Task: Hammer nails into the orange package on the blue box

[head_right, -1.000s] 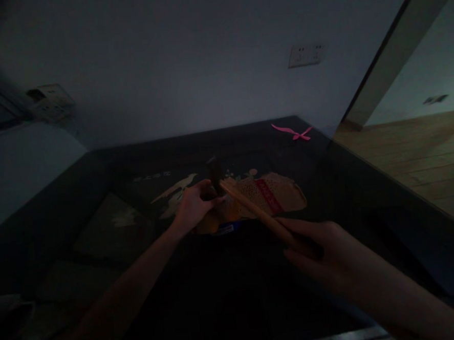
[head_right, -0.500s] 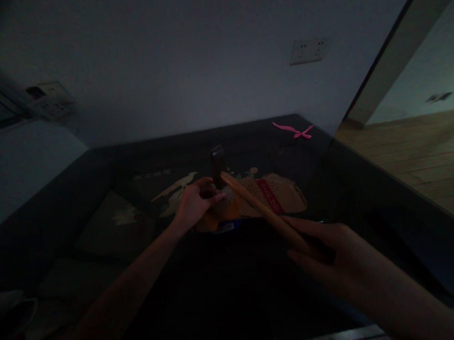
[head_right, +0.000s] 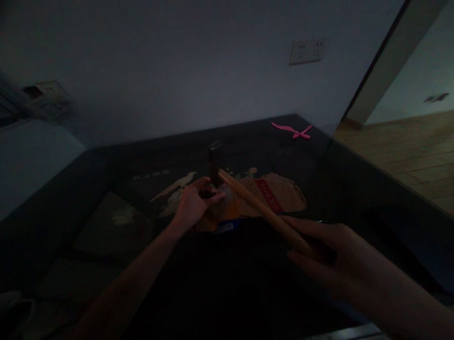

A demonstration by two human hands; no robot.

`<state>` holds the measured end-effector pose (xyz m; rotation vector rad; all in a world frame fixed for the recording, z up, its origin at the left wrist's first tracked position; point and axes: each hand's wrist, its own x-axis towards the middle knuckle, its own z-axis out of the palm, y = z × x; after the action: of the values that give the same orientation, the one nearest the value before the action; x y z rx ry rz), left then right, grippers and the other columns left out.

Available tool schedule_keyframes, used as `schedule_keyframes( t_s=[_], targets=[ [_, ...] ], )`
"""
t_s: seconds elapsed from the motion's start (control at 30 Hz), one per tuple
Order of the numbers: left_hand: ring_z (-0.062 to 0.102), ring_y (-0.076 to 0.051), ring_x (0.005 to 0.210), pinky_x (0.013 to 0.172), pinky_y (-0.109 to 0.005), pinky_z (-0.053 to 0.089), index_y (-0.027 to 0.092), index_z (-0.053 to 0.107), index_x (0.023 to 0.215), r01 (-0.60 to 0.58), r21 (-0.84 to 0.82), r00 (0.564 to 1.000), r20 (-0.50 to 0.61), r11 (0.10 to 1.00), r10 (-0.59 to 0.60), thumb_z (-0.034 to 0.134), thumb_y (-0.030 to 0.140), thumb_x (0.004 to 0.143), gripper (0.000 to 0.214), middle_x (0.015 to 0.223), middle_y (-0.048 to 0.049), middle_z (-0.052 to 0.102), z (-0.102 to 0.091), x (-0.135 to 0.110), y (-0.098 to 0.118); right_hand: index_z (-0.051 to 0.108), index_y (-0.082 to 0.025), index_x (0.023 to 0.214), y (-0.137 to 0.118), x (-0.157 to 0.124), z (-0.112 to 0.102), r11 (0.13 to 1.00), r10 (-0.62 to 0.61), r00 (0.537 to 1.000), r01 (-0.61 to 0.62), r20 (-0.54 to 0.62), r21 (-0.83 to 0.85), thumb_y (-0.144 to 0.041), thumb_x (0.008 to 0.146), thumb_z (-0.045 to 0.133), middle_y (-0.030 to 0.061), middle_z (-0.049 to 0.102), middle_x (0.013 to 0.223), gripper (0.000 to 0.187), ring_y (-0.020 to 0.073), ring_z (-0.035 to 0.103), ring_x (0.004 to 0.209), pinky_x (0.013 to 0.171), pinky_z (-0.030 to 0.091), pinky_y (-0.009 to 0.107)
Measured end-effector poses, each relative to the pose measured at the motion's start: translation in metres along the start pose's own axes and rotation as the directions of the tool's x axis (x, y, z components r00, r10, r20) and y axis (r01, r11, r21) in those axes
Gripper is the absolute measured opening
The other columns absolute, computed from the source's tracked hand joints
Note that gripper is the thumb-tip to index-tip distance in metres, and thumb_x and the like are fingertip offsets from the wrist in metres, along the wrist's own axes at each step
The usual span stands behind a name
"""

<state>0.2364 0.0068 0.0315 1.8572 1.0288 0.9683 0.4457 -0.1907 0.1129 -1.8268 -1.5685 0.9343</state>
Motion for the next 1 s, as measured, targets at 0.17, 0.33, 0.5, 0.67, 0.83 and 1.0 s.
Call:
schedule_keyframes(
  t_s=[0.17, 0.33, 0.5, 0.67, 0.83, 1.0],
  targets=[
    [0.069, -0.016, 0.075, 0.072, -0.027, 0.054, 0.02, 0.062, 0.094, 0.001, -0.016, 0.999, 0.037, 1.0, 0.0, 0.073, 0.014, 0.071, 0.027, 0.076, 0.0015, 0.072, -0.001, 0.0, 0.002, 0.066, -0.024, 0.126, 0.003, 0.001, 0.002, 1.0, 0.0, 1.0, 0.0, -0.003, 0.019, -0.042, 0.083, 0.061, 0.0036, 0.071, 0.073, 0.047, 0.0173, 0.059, 0.053, 0.038, 0.043, 0.022],
    [0.069, -0.015, 0.073, 0.072, -0.026, 0.053, 0.02, 0.063, 0.092, -0.016, 0.023, 1.0, 0.016, 1.0, 0.015, 0.076, 0.018, 0.071, 0.025, 0.074, 0.0024, 0.07, -0.001, 0.0, -0.001, 0.065, -0.027, 0.127, 0.007, -0.004, -0.001, 1.0, 0.027, 0.999, -0.027, -0.02, 0.004, -0.051, 0.082, 0.06, -0.0042, 0.05, 0.044, 0.051, 0.0128, 0.041, 0.037, 0.03, 0.029, 0.02],
    [0.069, -0.015, 0.075, 0.072, -0.025, 0.053, 0.019, 0.063, 0.092, -0.012, 0.01, 0.999, 0.036, 1.0, 0.012, 0.075, 0.013, 0.071, 0.025, 0.076, 0.0019, 0.071, -0.003, -0.001, 0.003, 0.072, -0.024, 0.116, 0.0, 0.003, 0.003, 1.0, -0.02, 1.0, 0.02, -0.01, 0.013, -0.045, 0.08, 0.061, 0.0024, 0.065, 0.063, 0.043, 0.0161, 0.053, 0.047, 0.037, 0.043, 0.023],
    [0.069, -0.015, 0.075, 0.073, -0.026, 0.054, 0.019, 0.063, 0.089, -0.016, 0.044, 1.0, 0.02, 0.999, 0.015, 0.075, 0.014, 0.071, 0.022, 0.076, 0.0021, 0.072, -0.004, -0.002, 0.009, 0.065, -0.025, 0.126, 0.006, 0.0, 0.0, 0.997, 0.068, 0.998, -0.068, 0.001, 0.02, -0.049, 0.082, 0.061, -0.003, 0.052, 0.05, 0.051, 0.0127, 0.043, 0.041, 0.032, 0.035, 0.019],
    [0.07, -0.015, 0.079, 0.078, -0.029, 0.056, 0.019, 0.061, 0.093, -0.041, -0.053, 0.998, 0.045, 0.998, 0.043, 0.074, 0.014, 0.072, 0.025, 0.084, 0.0, 0.072, -0.001, -0.001, 0.003, 0.062, -0.026, 0.129, 0.017, -0.006, -0.001, 0.99, 0.106, 0.993, -0.102, -0.042, 0.095, -0.054, 0.079, 0.064, -0.0032, 0.053, 0.055, 0.058, 0.0119, 0.043, 0.044, 0.034, 0.036, 0.018],
    [0.068, -0.019, 0.096, 0.088, -0.035, 0.055, 0.018, 0.059, 0.108, -0.124, -0.124, 0.978, 0.155, 0.985, 0.143, 0.077, 0.015, 0.067, 0.044, 0.104, -0.0063, 0.07, -0.014, 0.001, 0.004, 0.063, -0.024, 0.129, 0.031, -0.007, 0.003, 0.973, 0.179, 0.982, -0.167, -0.061, 0.162, -0.053, 0.076, 0.068, 0.0002, 0.064, 0.068, 0.061, 0.0135, 0.051, 0.049, 0.037, 0.042, 0.021]
  ],
)
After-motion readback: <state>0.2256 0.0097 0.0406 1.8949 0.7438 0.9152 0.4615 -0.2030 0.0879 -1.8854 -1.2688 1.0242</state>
